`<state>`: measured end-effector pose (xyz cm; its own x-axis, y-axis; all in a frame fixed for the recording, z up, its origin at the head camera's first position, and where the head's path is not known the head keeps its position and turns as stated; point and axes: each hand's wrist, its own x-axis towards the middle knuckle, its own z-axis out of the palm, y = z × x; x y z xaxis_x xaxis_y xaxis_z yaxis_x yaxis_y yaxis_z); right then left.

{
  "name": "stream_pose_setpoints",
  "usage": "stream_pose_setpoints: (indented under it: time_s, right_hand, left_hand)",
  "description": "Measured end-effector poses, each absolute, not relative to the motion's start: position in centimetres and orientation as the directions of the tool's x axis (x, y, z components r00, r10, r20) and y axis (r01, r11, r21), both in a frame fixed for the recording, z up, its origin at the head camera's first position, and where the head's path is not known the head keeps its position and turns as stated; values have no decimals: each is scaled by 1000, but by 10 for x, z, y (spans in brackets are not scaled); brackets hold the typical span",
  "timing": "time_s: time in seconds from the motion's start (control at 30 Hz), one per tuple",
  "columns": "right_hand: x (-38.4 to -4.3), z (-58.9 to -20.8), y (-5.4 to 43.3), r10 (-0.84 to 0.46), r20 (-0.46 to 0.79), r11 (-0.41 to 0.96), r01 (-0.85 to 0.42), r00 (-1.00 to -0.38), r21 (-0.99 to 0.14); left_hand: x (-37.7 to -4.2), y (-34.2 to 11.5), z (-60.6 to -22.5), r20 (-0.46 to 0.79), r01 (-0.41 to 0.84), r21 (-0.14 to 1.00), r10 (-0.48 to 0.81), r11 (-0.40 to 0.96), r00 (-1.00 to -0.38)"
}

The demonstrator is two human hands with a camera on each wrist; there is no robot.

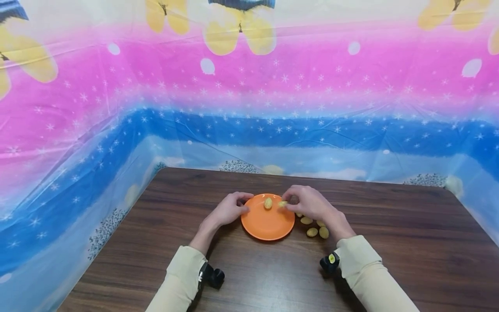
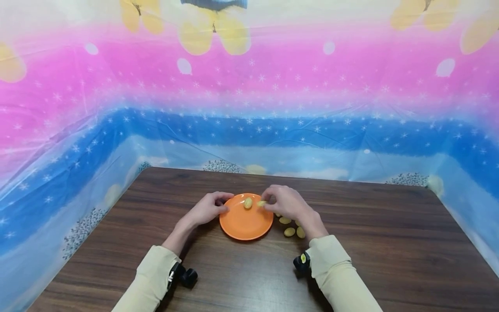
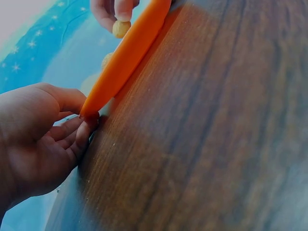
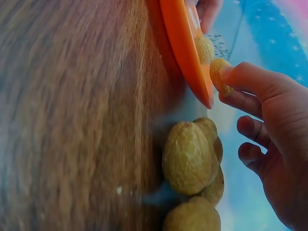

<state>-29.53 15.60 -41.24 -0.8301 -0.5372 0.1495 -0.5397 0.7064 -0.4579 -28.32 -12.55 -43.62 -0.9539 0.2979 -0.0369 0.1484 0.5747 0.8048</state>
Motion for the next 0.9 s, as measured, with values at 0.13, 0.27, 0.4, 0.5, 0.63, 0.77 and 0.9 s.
stream_pose_setpoints:
  time_s: [0.13, 0.27, 0.4, 0.5, 0.63, 0.77, 0.9]
  right_hand:
    - [-299, -414, 149, -537, 139, 716, -537, -832, -446]
    - [-302, -415, 144, -531, 110, 732, -520, -840, -440]
    - [-303, -416, 139, -533, 79, 740, -509, -843, -440]
    - [-303, -417, 137, -533, 64, 745, -504, -843, -437]
    - [-304, -418, 134, -531, 52, 752, -499, -846, -430]
    - [-305, -421, 133, -528, 51, 753, -495, -848, -433]
    - [-305, -422, 136, -528, 54, 746, -493, -847, -447]
  left_hand:
    - [-283, -126, -436, -30, 152, 808, 297, 570, -954]
    - [-283, -126, -437, -24, 159, 808, 301, 567, -953]
    - [-284, -126, -438, -26, 159, 806, 303, 570, -953]
    - [-284, -126, -439, -27, 160, 804, 304, 573, -952]
    - [-284, -126, -439, -31, 155, 806, 303, 571, -952]
    - [-284, -126, -439, -34, 155, 806, 306, 571, -951]
    - [-285, -127, -440, -35, 159, 802, 311, 575, -950]
